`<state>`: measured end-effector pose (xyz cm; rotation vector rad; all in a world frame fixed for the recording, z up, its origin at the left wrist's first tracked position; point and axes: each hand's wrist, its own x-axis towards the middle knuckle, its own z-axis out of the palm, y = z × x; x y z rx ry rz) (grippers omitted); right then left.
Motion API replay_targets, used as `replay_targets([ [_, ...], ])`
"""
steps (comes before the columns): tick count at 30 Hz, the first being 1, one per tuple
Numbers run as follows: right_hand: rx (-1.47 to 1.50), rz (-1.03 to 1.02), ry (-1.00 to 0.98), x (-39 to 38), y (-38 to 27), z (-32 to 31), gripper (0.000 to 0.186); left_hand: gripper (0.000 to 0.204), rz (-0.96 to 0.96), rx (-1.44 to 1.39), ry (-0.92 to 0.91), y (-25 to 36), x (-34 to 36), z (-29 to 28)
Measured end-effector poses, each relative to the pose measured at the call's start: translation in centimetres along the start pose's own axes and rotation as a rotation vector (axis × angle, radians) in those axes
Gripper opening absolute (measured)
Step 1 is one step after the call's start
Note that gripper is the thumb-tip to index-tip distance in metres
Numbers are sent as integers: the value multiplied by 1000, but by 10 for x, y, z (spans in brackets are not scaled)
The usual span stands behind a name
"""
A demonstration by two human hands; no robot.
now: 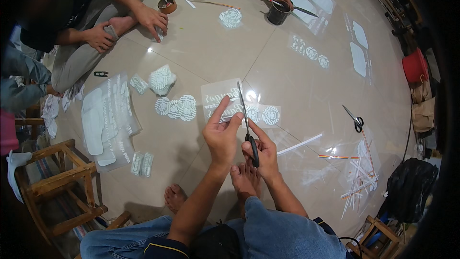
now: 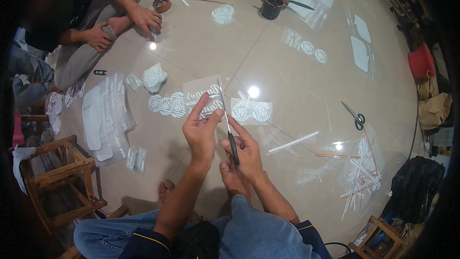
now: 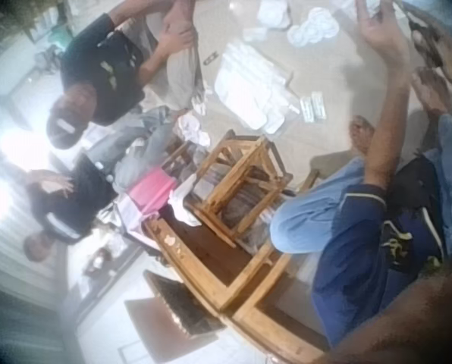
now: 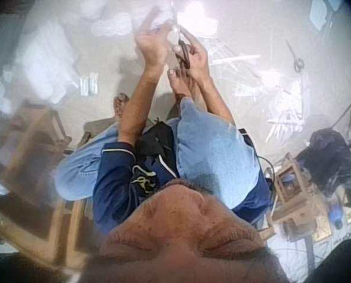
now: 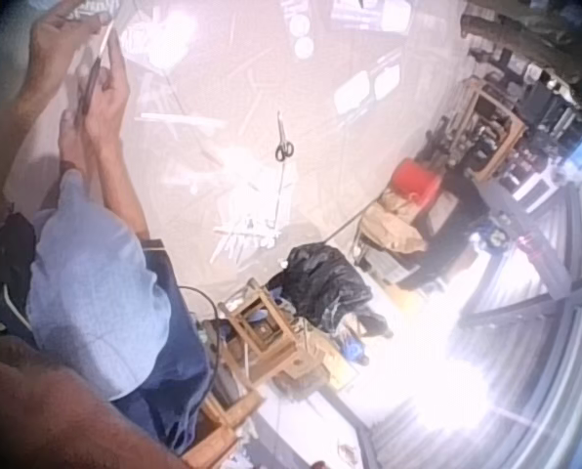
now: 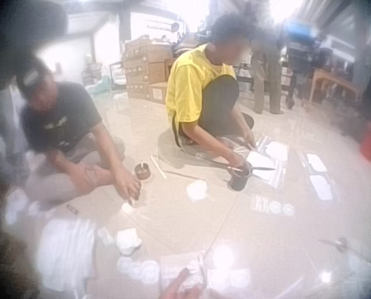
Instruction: The person sits on the floor and uses scissors to cut patterned shapes out of a white foam-like material. They repeatedly pick up sheets, cut along the printed outlines, and place the finished cutouts on the floor. Other people are also working on similar tasks nearby.
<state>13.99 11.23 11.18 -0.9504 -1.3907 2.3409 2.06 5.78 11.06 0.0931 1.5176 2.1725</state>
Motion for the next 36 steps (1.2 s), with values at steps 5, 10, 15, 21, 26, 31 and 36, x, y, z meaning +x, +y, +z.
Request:
replay_targets([
  [5,16,-23,-7,4,0,0,72,53,6,4,-1,0,-1,1],
  [10,-11,-5,27,3,-4,-1,72,52,-9,-23,-34,-6,0,-1],
  [15,16,-22,55,7,-4,-4,72,51,-11,-12,-45,-7,-2,2],
  [21,34,-14,21,0,-8,-22,74,39,-3,138,-20,-2,10,-7],
  [26,-40,100,-142,-21,9,-45,79,32,-67,266,6,9,33,-36],
  [31,-4,97,-207,-26,10,-42,79,36,101,209,-77,28,40,-36],
  [36,-29,81,-190,-18,0,-25,78,38,50,228,-103,35,41,-38],
])
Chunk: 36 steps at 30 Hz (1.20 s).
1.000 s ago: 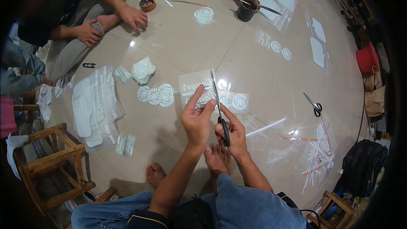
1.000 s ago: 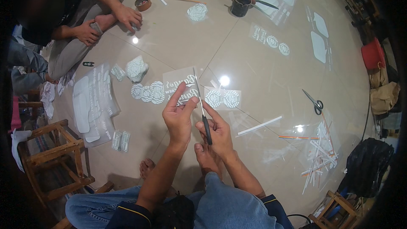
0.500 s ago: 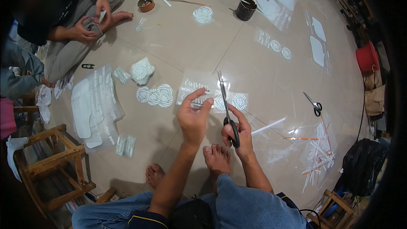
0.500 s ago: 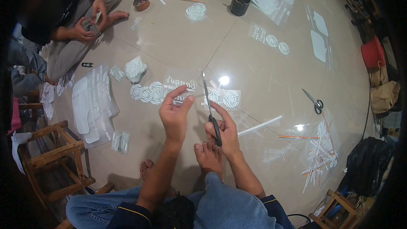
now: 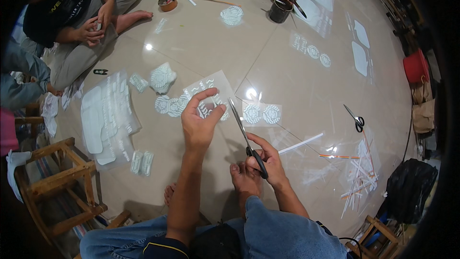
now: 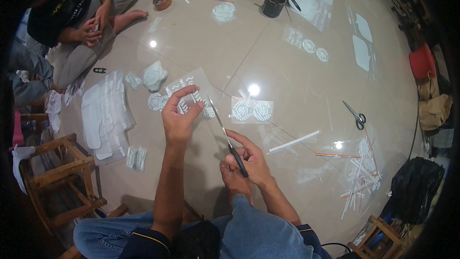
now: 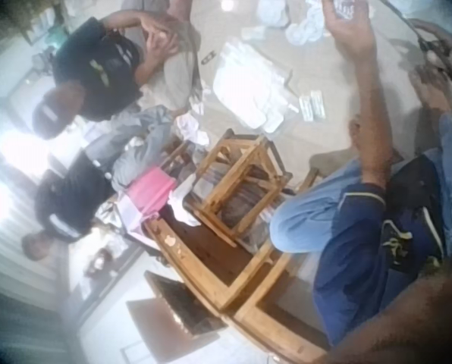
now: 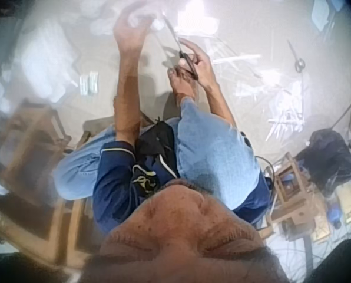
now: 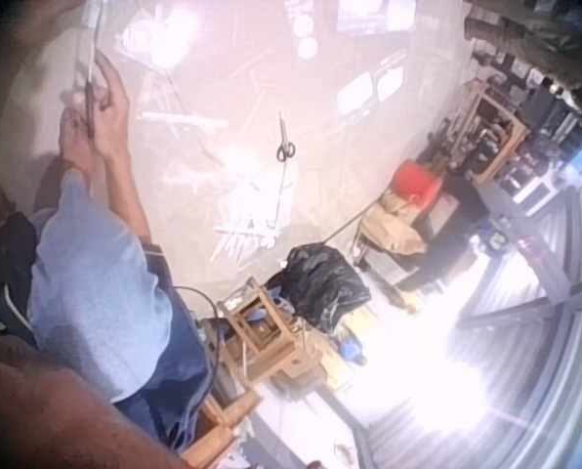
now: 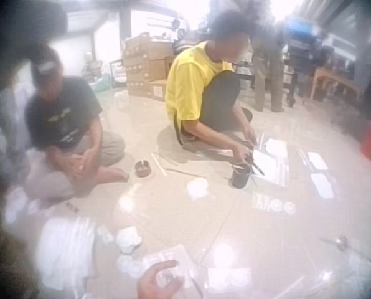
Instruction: The person sits on the floor and uses scissors to cut patterned shapes out of a white foam-like material. They repeatedly pick up sheets, cut along the printed outlines, and place the finished cutouts on the floor. Other people are also working on similar tasks nearby.
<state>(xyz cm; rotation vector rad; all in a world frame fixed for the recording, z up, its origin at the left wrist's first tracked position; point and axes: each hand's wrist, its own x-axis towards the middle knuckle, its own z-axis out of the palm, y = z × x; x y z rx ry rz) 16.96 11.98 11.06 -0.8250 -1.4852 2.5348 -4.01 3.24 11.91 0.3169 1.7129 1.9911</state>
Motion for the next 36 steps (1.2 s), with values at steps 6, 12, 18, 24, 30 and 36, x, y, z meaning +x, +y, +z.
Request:
replay_targets([
  [6,11,-7,-12,2,2,13,76,40,-67,21,17,4,0,-4],
  [12,12,-16,-2,3,3,19,74,40,-94,-34,28,7,-3,-1],
  [18,8,-8,4,3,0,21,73,40,-81,5,32,6,-2,-2],
  [24,-4,-9,12,4,1,22,72,41,-94,15,24,8,-3,-2],
  [30,-7,-15,5,3,1,21,72,40,-102,9,29,9,-3,0],
  [36,0,6,26,1,2,23,74,40,-108,12,7,9,-3,-2],
])
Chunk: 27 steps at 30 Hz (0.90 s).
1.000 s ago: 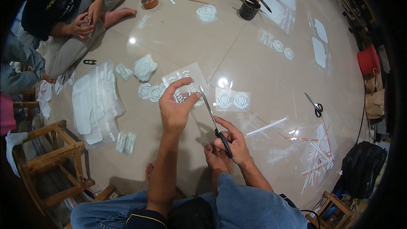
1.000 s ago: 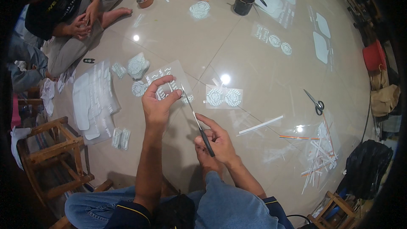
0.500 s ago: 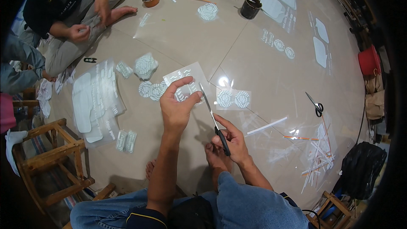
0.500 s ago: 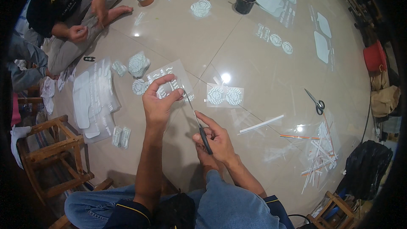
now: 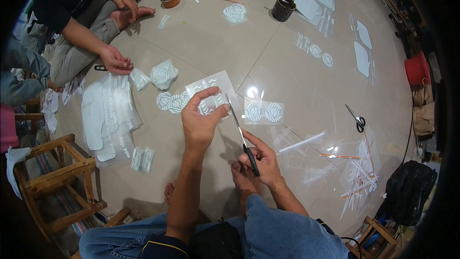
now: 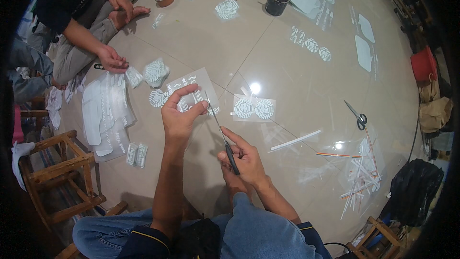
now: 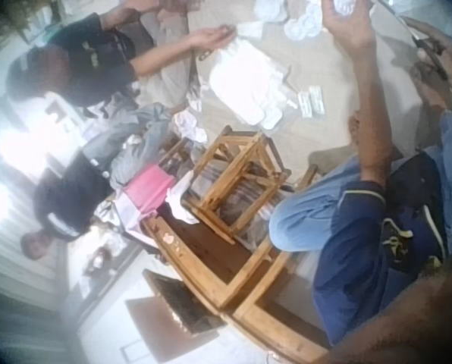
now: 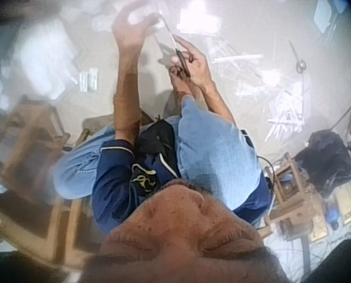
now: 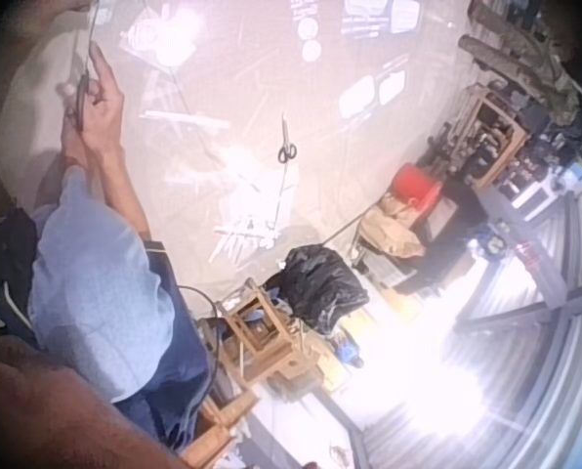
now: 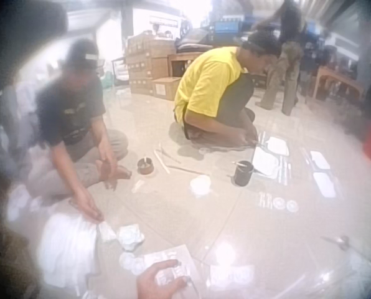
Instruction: The person sits on the floor and uses scissors to cut patterned shapes out of a white foam-like material. They repeatedly pick up sheets, cut along the printed outlines, and place the finished cutouts on the floor. Other people are also working on similar tasks nearby.
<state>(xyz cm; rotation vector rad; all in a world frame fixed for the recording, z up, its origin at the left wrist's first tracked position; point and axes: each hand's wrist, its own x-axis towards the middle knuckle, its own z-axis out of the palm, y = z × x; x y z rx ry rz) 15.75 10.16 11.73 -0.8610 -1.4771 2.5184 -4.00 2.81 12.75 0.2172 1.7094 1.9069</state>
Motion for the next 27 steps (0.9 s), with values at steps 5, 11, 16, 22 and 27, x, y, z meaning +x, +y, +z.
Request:
replay_targets([
  [5,-31,-11,32,5,0,-2,73,41,-27,5,-46,-1,-2,2],
  [11,-38,-49,75,20,-3,-5,71,42,-15,19,-90,-5,-7,11],
  [16,-33,-56,99,30,-21,-1,71,41,-21,16,-148,-7,-9,12],
  [22,36,-111,172,31,-21,-8,72,43,9,45,-198,-13,-9,9],
  [27,43,-162,338,49,-14,-8,62,42,-50,-248,-204,-31,-5,7],
])
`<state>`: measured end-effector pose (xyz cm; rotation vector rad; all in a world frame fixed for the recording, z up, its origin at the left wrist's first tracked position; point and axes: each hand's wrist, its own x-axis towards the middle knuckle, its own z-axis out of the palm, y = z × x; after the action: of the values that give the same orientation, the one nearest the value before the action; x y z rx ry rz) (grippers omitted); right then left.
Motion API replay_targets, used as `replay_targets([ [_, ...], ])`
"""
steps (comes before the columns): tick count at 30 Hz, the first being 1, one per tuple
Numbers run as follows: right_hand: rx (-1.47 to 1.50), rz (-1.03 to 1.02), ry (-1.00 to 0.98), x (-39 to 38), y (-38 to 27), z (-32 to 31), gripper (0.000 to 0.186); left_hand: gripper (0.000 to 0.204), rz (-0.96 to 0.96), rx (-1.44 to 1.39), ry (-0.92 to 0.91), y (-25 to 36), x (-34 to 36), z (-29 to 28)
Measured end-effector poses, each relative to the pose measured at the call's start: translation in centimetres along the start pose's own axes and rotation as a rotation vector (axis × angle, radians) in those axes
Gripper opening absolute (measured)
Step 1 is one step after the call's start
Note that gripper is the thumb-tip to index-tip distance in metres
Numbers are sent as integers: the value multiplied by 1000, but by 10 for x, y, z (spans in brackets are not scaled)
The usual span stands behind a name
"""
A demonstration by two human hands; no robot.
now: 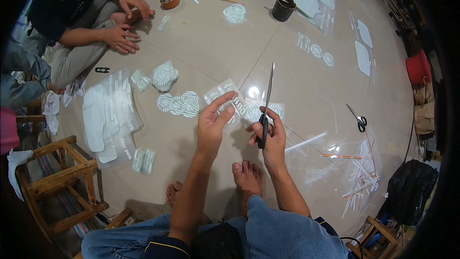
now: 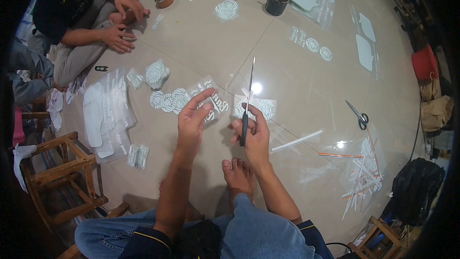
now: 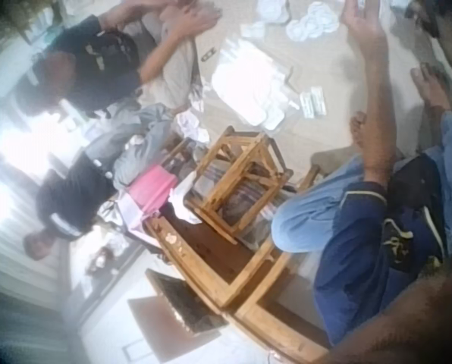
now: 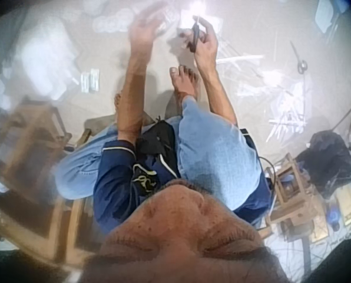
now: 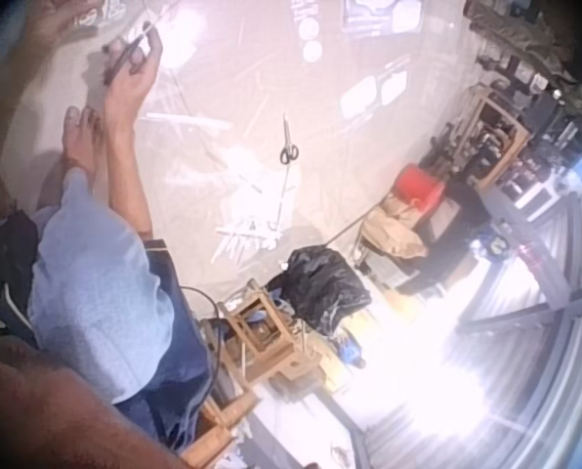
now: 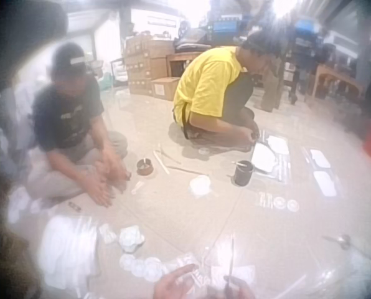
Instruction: The person sits on the floor and uses scissors to cut patterned shapes out of a white foam-like material. They repeatedly pick up sheets, cut along the printed outlines, and place the finished cutouts on the floor. Other people are also working on similar tasks nearby.
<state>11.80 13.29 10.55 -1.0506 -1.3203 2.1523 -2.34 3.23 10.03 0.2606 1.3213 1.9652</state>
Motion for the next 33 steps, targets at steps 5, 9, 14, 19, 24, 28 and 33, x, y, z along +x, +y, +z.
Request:
replay_targets([
  [5,70,20,10,25,9,14,58,45,-121,10,11,-19,0,-11],
  [9,59,39,-36,39,28,21,58,47,-51,98,54,-33,0,-27],
  [14,-2,77,-30,48,48,29,58,52,-89,119,345,-45,0,-41],
  [19,-21,148,-180,33,58,14,63,52,-103,113,387,-52,5,-69],
  [24,-68,323,-228,-27,63,-21,68,51,-177,36,345,-38,9,-75],
  [28,-62,404,-266,-62,58,-30,74,57,-179,103,268,-34,11,-80],
  [33,-102,386,-314,-62,54,-22,79,61,-175,175,200,-28,13,-78],
])
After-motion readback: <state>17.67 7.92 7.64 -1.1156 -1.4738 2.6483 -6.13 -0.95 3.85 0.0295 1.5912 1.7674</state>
